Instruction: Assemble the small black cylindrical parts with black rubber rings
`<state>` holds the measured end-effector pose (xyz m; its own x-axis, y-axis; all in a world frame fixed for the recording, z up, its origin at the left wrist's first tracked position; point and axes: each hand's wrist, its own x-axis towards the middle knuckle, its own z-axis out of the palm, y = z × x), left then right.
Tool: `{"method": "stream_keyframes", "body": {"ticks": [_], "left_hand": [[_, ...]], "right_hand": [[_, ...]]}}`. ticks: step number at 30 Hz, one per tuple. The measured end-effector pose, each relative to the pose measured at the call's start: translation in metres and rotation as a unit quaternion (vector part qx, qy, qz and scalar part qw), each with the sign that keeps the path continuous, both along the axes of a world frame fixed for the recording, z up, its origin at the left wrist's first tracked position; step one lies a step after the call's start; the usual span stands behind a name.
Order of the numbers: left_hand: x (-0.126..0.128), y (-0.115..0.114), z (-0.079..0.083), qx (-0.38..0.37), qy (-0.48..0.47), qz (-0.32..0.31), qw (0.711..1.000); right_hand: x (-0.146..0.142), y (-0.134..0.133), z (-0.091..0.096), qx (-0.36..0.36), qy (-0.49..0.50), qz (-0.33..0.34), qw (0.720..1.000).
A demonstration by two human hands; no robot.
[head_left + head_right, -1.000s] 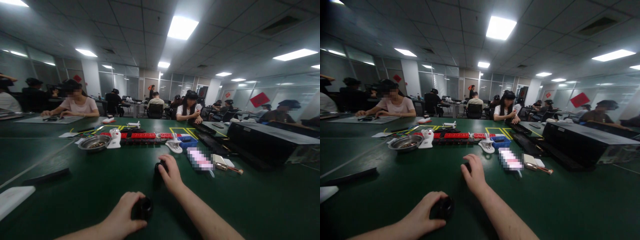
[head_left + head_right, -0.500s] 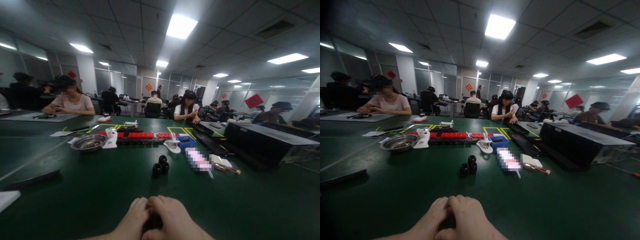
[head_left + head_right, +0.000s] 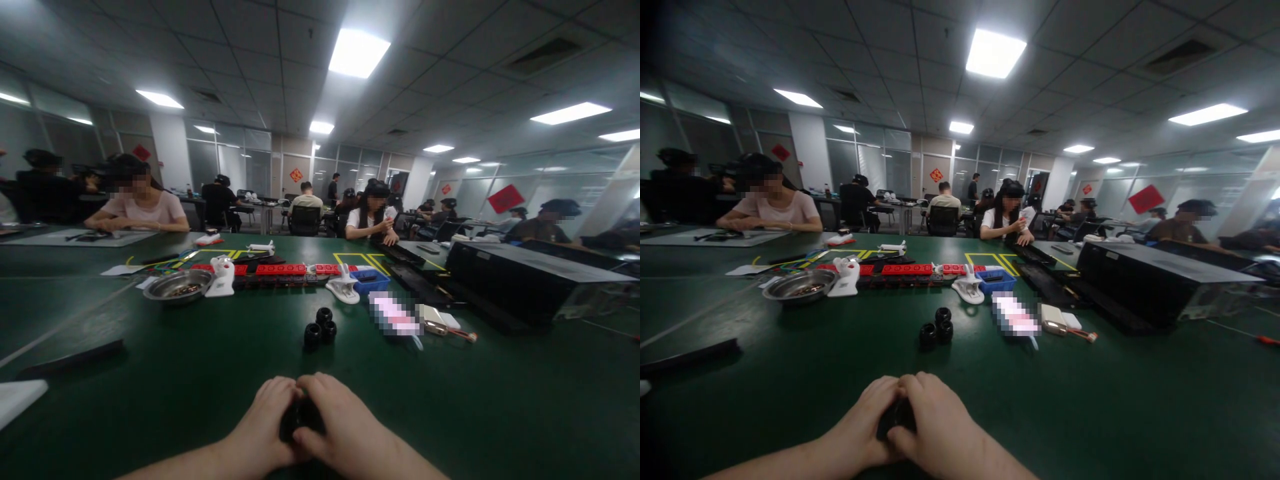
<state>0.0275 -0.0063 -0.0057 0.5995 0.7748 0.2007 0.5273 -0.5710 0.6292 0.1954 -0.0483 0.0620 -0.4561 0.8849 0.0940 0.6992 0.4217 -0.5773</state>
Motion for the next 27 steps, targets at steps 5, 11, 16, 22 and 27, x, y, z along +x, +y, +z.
{"method": "stream_keyframes", "body": {"ticks": [5,11,16,22,27], "left_hand": [[-0.001,0.0,0.002,-0.019,0.006,-0.001,1.0],[-0.001,0.001,-0.004,0.008,-0.002,-0.002,1.0],[-0.001,0.002,-0.004,0.003,-0.011,-0.004,1.0],[-0.003,0.002,-0.003,0.004,-0.01,-0.015,1.0],[-0.001,0.001,0.0,-0.004,-0.005,0.002,1.0]], "right_hand": [[0.005,-0.002,0.003,0.002,0.097,0.055,0.994],[-0.002,0.006,-0.011,0.026,0.014,-0.045,0.999],[-0.001,-0.002,-0.005,-0.018,0.104,0.059,0.993],[-0.002,0.003,-0.011,0.038,0.041,-0.032,0.998],[-0.002,0.005,-0.014,-0.001,0.03,-0.029,0.999]]}}
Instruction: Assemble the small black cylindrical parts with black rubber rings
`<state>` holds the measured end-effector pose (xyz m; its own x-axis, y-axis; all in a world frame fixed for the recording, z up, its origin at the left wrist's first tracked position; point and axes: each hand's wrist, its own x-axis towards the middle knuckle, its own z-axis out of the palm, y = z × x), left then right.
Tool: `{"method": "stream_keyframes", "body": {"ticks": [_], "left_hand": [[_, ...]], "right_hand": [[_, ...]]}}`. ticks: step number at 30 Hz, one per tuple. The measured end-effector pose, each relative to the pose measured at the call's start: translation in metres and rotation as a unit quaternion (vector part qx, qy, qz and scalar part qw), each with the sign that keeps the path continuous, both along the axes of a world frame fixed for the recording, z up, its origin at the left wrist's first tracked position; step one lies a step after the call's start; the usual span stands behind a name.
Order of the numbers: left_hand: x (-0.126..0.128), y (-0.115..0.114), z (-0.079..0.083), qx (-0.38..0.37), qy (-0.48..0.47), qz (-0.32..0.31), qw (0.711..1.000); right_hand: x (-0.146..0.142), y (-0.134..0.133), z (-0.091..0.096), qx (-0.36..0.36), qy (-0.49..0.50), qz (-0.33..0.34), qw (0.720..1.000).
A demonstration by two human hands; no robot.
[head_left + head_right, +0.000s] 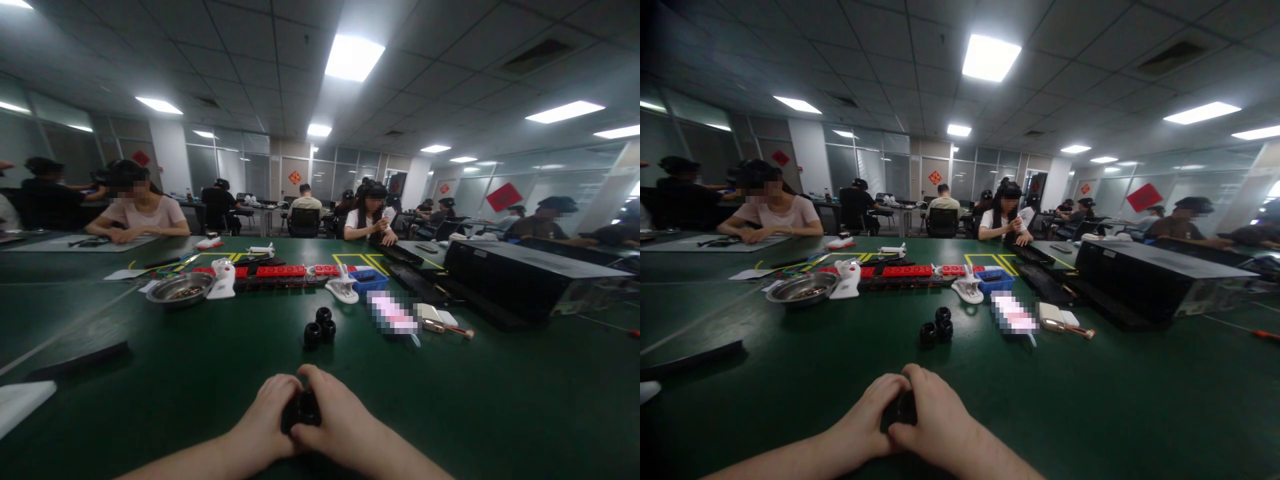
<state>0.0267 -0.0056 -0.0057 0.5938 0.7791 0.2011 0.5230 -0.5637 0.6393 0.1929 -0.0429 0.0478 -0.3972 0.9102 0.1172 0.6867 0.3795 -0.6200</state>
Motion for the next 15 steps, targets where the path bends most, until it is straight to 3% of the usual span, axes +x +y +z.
{"method": "stream_keyframes", "body": {"ticks": [4,7,10,15], "left_hand": [[0.0008,0.0007,0.0027,-0.002,0.0,-0.006,1.0],[0.0002,0.0009,0.0043,-0.013,0.01,-0.011,1.0],[0.0007,0.0,0.0044,-0.011,0.016,-0.003,1.0],[0.0013,-0.0006,0.0017,-0.004,0.003,-0.005,1.0]], "right_hand": [[0.0015,-0.0056,0.0072,0.014,0.038,0.058,0.997],[-0.0012,-0.0052,0.0071,0.052,0.015,0.026,0.998],[-0.0036,-0.0026,0.0032,0.044,-0.031,-0.013,0.998],[-0.0026,-0.0051,0.0049,0.059,-0.006,0.064,0.996]]}}
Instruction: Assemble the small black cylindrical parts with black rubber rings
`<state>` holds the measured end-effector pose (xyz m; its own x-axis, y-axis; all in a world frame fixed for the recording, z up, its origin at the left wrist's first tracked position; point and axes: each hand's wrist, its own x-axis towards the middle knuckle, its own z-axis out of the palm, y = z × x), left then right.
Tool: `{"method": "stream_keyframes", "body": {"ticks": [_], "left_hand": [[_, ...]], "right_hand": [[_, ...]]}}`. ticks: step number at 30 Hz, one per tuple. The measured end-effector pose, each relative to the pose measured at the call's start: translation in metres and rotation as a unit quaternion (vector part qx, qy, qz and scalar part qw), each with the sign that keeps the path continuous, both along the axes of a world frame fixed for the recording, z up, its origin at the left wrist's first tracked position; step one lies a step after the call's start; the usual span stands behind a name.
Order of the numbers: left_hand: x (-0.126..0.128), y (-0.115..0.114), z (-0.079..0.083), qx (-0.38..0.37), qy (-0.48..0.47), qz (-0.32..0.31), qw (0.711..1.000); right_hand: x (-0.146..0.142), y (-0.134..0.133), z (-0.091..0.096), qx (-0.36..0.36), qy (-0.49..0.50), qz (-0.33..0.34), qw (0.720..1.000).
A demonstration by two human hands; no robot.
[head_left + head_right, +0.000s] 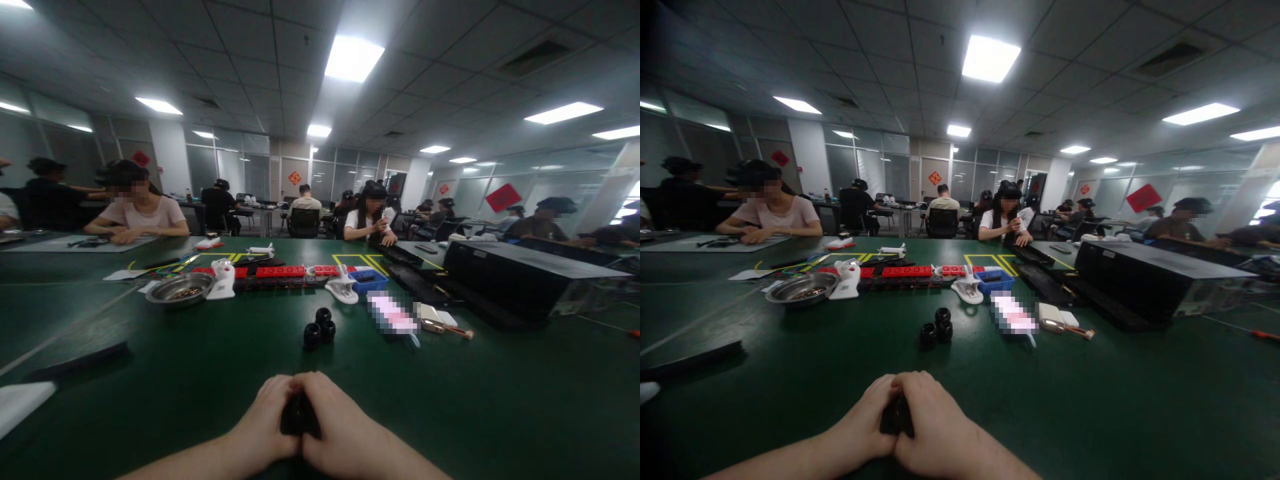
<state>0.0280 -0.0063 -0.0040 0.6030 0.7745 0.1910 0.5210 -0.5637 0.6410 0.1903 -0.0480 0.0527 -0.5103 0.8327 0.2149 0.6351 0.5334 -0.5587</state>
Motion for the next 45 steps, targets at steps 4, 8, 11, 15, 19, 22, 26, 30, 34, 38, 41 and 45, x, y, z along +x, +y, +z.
{"method": "stream_keyframes", "body": {"ticks": [4,8,11,15,19,22,26,30,34,38,41,45], "left_hand": [[-0.001,0.0,0.001,-0.011,0.002,-0.003,1.0],[-0.001,0.0,0.003,-0.008,0.013,0.011,1.0],[0.0,0.0,0.003,-0.008,0.008,0.005,1.0],[0.0,0.0,0.0,-0.007,0.001,0.001,1.0],[0.0,0.0,-0.002,-0.002,-0.005,-0.001,1.0],[0.0,0.0,-0.001,0.001,-0.001,0.0,1.0],[0.0,0.001,0.0,-0.006,0.006,0.001,1.0],[0.0,0.001,0.002,0.003,0.015,-0.008,1.0],[0.0,-0.001,0.001,0.017,0.015,0.006,1.0],[-0.001,-0.003,0.004,0.014,0.018,0.013,1.0],[-0.002,-0.006,0.008,-0.004,0.03,0.014,0.999],[-0.002,-0.008,0.014,-0.017,0.044,0.008,0.999]], "right_hand": [[-0.002,0.001,-0.001,0.029,-0.005,-0.03,0.999],[-0.002,0.005,-0.007,0.007,-0.04,-0.084,0.996],[0.0,0.003,-0.005,-0.004,-0.017,-0.049,0.999],[0.0,-0.002,0.001,0.007,0.025,0.01,1.0],[-0.001,0.002,-0.001,0.01,-0.014,-0.051,0.999],[0.0,0.005,-0.003,-0.022,-0.033,-0.053,0.998],[0.002,0.003,0.0,-0.022,-0.002,-0.003,1.0],[0.001,0.001,0.001,-0.012,-0.006,-0.035,0.999],[0.002,0.005,-0.001,-0.033,-0.013,-0.051,0.998],[0.009,0.011,-0.002,-0.049,0.094,-0.031,0.994],[0.016,0.02,-0.006,-0.023,0.21,-0.051,0.976],[0.023,0.036,-0.016,-0.004,0.265,-0.124,0.956]]}}
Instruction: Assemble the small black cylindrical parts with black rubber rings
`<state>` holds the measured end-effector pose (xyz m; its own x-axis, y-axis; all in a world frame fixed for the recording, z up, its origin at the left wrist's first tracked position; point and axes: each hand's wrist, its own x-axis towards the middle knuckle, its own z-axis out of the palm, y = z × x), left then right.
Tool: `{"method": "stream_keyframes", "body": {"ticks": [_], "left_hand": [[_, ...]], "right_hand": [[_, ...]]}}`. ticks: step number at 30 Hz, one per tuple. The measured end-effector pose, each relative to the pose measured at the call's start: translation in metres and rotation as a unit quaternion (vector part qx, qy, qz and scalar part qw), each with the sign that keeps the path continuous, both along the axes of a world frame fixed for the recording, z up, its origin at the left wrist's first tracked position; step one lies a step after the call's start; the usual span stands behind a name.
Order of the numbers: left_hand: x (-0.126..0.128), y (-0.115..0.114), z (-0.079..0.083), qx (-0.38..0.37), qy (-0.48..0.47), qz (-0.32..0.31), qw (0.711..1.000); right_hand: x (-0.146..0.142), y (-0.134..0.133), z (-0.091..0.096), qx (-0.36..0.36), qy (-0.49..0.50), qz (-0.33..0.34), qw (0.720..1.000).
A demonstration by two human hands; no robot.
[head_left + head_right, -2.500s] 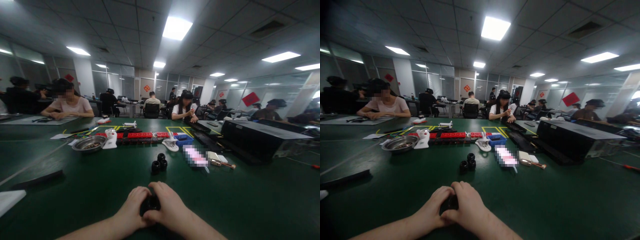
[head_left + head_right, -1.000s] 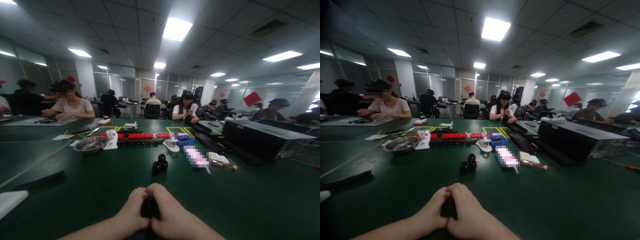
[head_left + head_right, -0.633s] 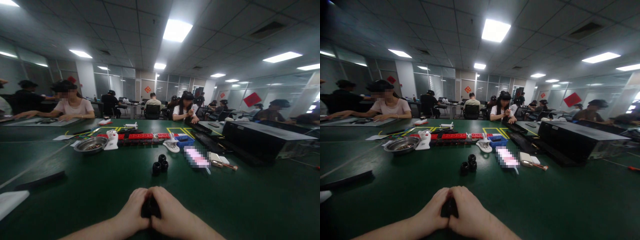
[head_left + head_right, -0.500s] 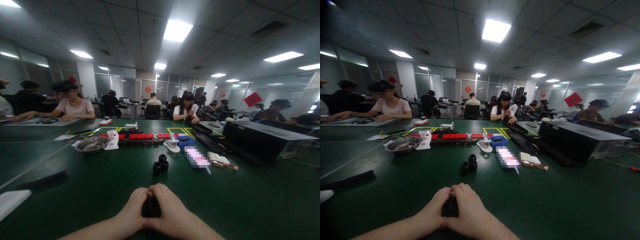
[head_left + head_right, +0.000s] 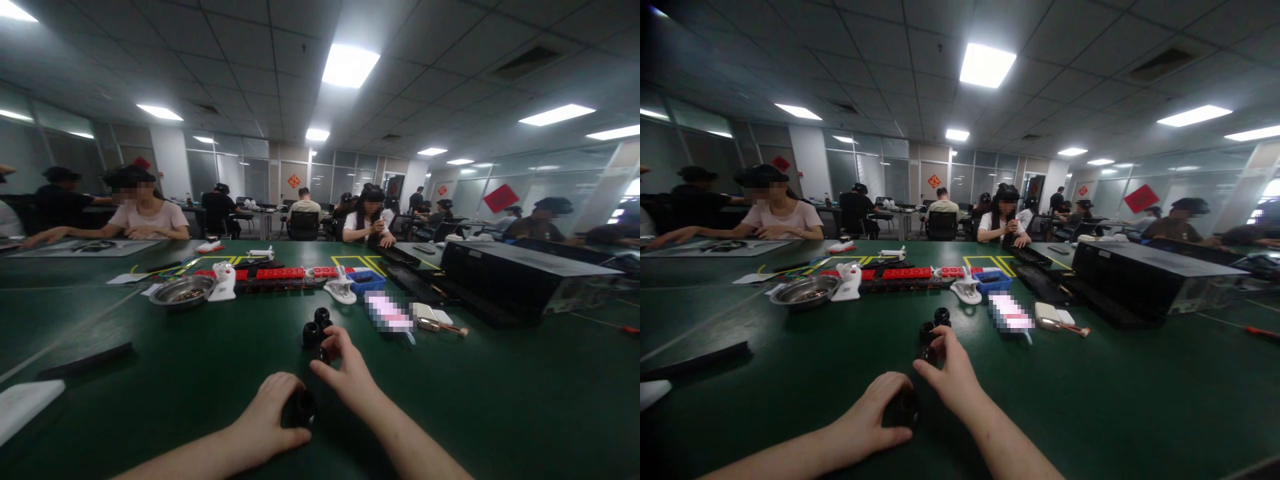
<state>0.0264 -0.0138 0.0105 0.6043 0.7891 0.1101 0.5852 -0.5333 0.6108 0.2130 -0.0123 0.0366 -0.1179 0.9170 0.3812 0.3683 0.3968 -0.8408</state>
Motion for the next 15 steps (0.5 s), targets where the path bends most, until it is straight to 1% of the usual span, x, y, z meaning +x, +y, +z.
{"method": "stream_keyframes", "body": {"ticks": [1,3,6,8,11,15], "left_hand": [[0.0,0.0,0.003,0.0,0.006,-0.003,1.0],[-0.001,-0.001,0.011,0.006,0.028,-0.01,1.0],[-0.009,-0.004,0.028,0.025,0.104,-0.025,0.994],[-0.019,-0.005,0.04,0.035,0.161,-0.031,0.986],[-0.041,-0.004,0.052,0.055,0.217,-0.012,0.975],[-0.083,0.001,0.057,0.04,0.265,0.053,0.962]], "right_hand": [[0.0,0.003,-0.003,-0.013,0.001,-0.003,1.0],[0.0,0.007,-0.008,-0.035,0.006,0.015,0.999],[-0.003,0.008,-0.013,-0.047,0.012,0.05,0.998],[-0.004,0.007,-0.013,-0.049,0.013,0.062,0.997],[-0.003,0.004,-0.009,-0.046,0.011,0.062,0.997],[-0.001,0.001,-0.003,-0.046,0.006,0.056,0.997]]}}
